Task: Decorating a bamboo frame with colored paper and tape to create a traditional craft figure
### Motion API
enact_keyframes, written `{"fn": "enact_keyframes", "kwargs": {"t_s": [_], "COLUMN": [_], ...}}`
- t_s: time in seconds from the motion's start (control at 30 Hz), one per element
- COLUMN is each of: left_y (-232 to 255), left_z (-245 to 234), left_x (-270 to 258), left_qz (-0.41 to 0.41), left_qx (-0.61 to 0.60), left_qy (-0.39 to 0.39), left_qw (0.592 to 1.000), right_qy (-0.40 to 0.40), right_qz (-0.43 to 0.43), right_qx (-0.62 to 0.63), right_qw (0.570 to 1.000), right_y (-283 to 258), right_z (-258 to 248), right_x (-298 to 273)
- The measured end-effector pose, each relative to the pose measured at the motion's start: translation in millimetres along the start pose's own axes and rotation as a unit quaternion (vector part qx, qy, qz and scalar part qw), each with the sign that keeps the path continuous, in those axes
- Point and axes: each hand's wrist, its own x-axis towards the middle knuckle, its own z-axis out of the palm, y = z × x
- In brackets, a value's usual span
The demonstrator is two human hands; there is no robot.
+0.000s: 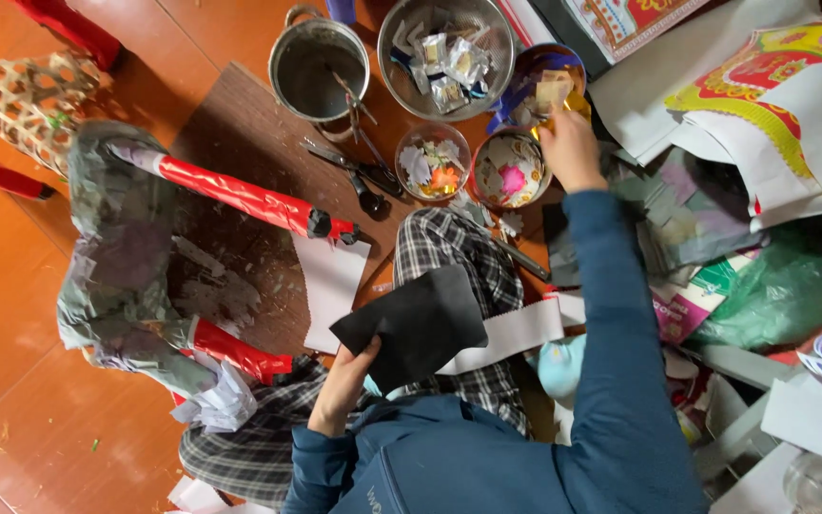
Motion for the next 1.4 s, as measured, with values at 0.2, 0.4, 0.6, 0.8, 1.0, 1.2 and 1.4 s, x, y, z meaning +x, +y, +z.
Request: {"fn": "enact_keyframes", "kwargs": {"t_s": [0.2,0.4,0.6,0.8,1.0,1.2,1.4], "left_y": [6.3,3.1,-3.1,-8.3,1.3,-12.8,-16.1], "left_z": [-1.9,-5.1,-10.2,-7.4,-3.8,-14.5,-17.9], "left_x": [2.5,1.4,4.7,4.2,-7.5,-11.2,-16.1], "left_qz": [-0.096,-0.112,-0.100,-0.094,-0.094,-0.079,-0.069], "left_qx": [0.011,-0.061,-0.071,-0.114,-0.080,-0.100,-0.089], "left_qy": [0.033,0.083,0.083,0.076,0.082,0.092,0.086], "left_qw": [0.995,0.988,0.989,0.986,0.989,0.988,0.990], "right_qy": [0.042,0.018,0.084,0.213,0.245,0.183,0.145], "right_qz": [-0.051,0.111,0.083,0.192,0.250,0.131,0.095], "right_qx": [-0.171,-0.180,-0.076,0.743,0.804,0.767,0.779], "right_qw": [0.983,0.977,0.990,0.604,0.481,0.601,0.603], "right_y": [28.5,19.8,-8.3,-59.8,-98.6,-120.0,-134.0], "right_z": [101.9,94.7,23.4,-57.2,-89.4,-95.7,-94.8], "right_x": [85.1,88.7,40.6,-30.6,-67.9,-79.0,-83.8]}}
